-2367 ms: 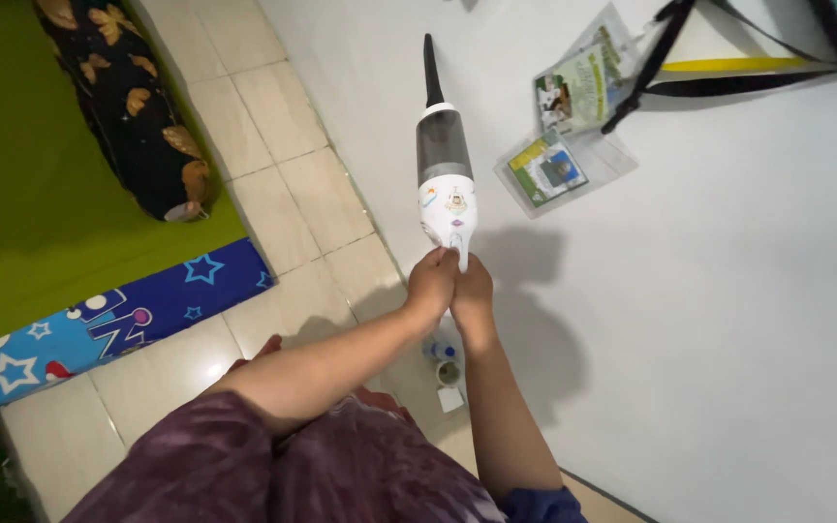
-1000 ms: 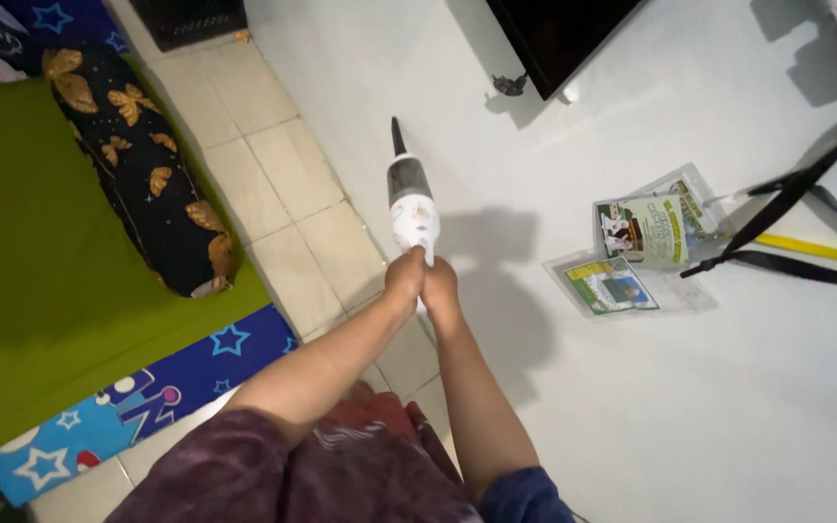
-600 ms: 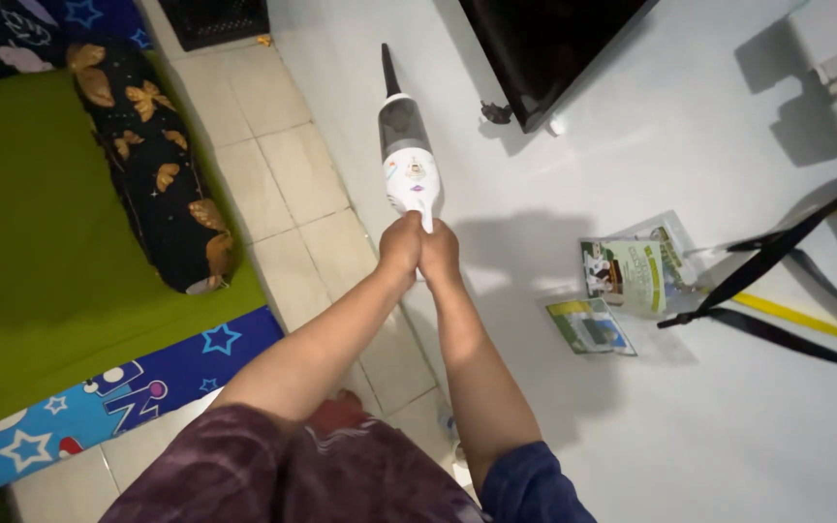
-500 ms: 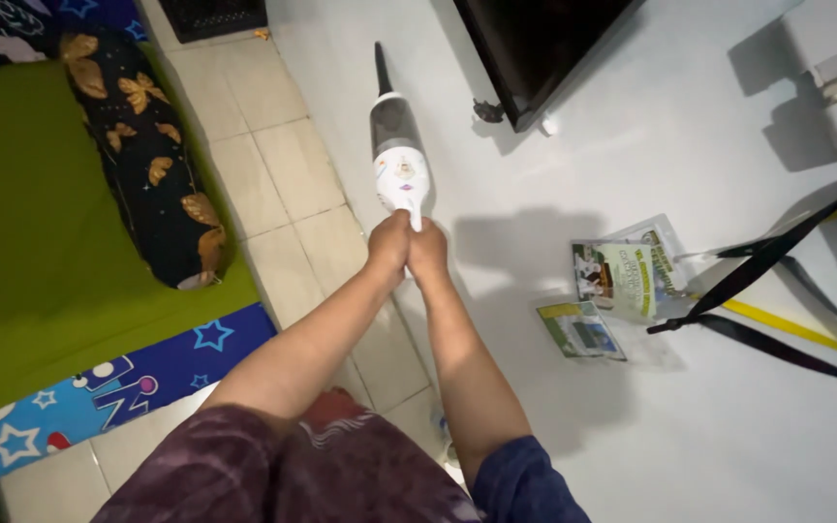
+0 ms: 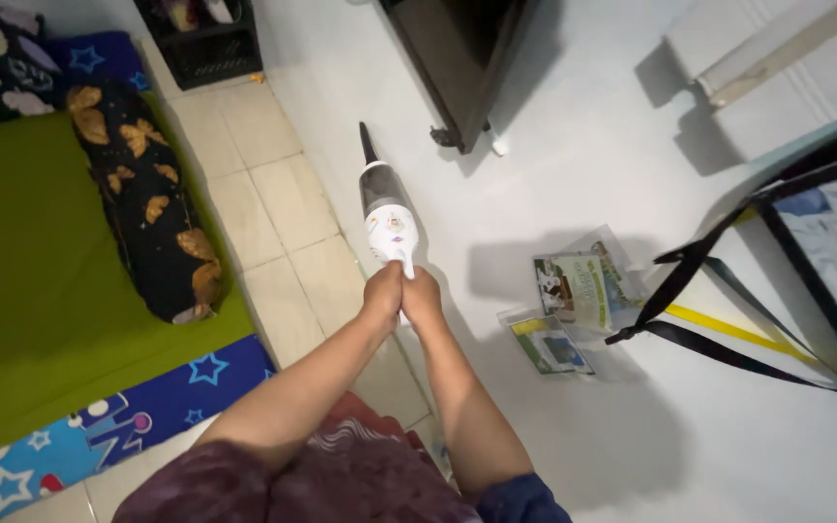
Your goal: Using a handheld vacuum cleaner to clean the walls and the door.
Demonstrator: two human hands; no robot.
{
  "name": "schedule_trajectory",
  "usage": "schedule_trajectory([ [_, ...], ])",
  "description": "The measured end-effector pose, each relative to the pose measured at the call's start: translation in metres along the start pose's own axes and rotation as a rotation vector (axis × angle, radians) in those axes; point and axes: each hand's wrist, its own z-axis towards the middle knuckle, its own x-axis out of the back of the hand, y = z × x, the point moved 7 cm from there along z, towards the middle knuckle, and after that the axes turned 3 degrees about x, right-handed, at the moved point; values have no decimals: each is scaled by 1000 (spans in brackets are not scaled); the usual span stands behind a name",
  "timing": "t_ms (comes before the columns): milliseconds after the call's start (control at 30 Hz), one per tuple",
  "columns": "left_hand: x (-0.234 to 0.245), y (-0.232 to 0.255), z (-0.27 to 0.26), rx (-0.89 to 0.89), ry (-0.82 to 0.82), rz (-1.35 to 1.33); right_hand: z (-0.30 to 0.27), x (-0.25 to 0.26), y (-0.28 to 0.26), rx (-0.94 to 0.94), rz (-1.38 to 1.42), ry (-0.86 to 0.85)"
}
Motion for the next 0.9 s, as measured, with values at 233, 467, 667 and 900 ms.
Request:
schedule_trajectory([
  [233,-12,7,-55,-261,-51,176,-44,39,-23,66,92,80],
  [467,24,-67,-52,-100,-86,71,-96,24,11,-41,59,80],
  [667,47,-92,-44,-21,-116,188,-116,3,35,-51,74,92],
  [900,50,-58,-132,-16,-240,157,-191,23,-16,-111,149,171],
])
